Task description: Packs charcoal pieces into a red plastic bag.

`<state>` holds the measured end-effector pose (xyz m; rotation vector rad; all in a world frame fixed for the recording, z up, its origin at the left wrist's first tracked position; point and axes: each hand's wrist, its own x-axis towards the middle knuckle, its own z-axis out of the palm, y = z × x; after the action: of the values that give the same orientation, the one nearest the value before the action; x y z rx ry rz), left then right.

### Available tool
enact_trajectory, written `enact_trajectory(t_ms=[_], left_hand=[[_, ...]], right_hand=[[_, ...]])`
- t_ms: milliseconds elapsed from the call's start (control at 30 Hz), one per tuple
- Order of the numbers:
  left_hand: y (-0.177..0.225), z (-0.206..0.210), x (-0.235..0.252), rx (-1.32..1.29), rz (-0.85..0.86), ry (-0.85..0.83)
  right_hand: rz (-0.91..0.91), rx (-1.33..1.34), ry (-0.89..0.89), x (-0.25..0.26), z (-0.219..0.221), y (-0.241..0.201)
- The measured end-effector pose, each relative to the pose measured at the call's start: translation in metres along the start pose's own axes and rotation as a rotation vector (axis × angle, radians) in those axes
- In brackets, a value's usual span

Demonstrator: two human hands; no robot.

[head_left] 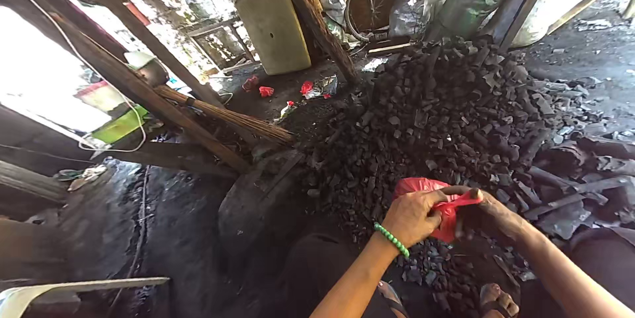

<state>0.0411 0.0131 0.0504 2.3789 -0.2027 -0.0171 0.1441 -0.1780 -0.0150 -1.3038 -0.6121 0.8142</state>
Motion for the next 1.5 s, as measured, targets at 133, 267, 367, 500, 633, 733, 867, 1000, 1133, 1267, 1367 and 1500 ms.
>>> enact_trajectory(t_ms=[133, 267, 367, 500, 633, 733, 867, 1000, 1133, 1267, 1367, 1500], left_hand=[[-0.018, 0.03, 0.002, 0.319, 0.393, 0.424], [-0.007, 0.033, -0.007, 0.236, 0.111, 0.249], [0.008, 0.024, -0.009, -0.65, -0.335, -0.014], [0.007, 0.043, -0.009, -1.531, -0.495, 0.187], [0.01, 0.039, -0.014, -1.479, -0.465, 0.24], [0.015, 0.035, -0.024, -1.136, -0.429, 0.173], [0.023, 0.035, -0.035, -0.139, -0.188, 0.039], [0.047, 0.04, -0.043, 0.361, -0.154, -0.188], [0.046, 0.042, -0.059, 0.219, -0.194, -0.328], [0.041, 0.056, -0.088, 0.031, -0.092, -0.177], [0.041, 0.064, -0.095, -0.089, -0.097, -0.119], [0.021, 0.072, -0.101, -0.477, -0.247, -0.019]], right_hand=[[-0.017, 0.213, 0.179, 0.008, 0.019, 0.013], [-0.131, 0.194, 0.27, 0.011, 0.025, 0.018], [-0.202, -0.017, 0.37, 0.004, 0.038, 0.022], [-0.426, -0.098, 0.444, -0.008, 0.05, 0.038], [-0.692, -0.641, 0.562, -0.017, 0.056, 0.045], [-0.762, -0.672, 0.694, -0.011, 0.061, 0.043], [-0.79, -0.773, 0.708, -0.002, 0.052, 0.045], [-0.846, -1.067, 0.578, -0.001, 0.03, 0.046], [-0.712, -1.181, 0.489, -0.008, 0.006, 0.056], [-0.57, -1.179, 0.48, -0.011, -0.021, 0.074], [-0.523, -1.193, 0.463, -0.009, -0.028, 0.084], [-0.399, -1.137, 0.475, -0.013, -0.024, 0.093]])
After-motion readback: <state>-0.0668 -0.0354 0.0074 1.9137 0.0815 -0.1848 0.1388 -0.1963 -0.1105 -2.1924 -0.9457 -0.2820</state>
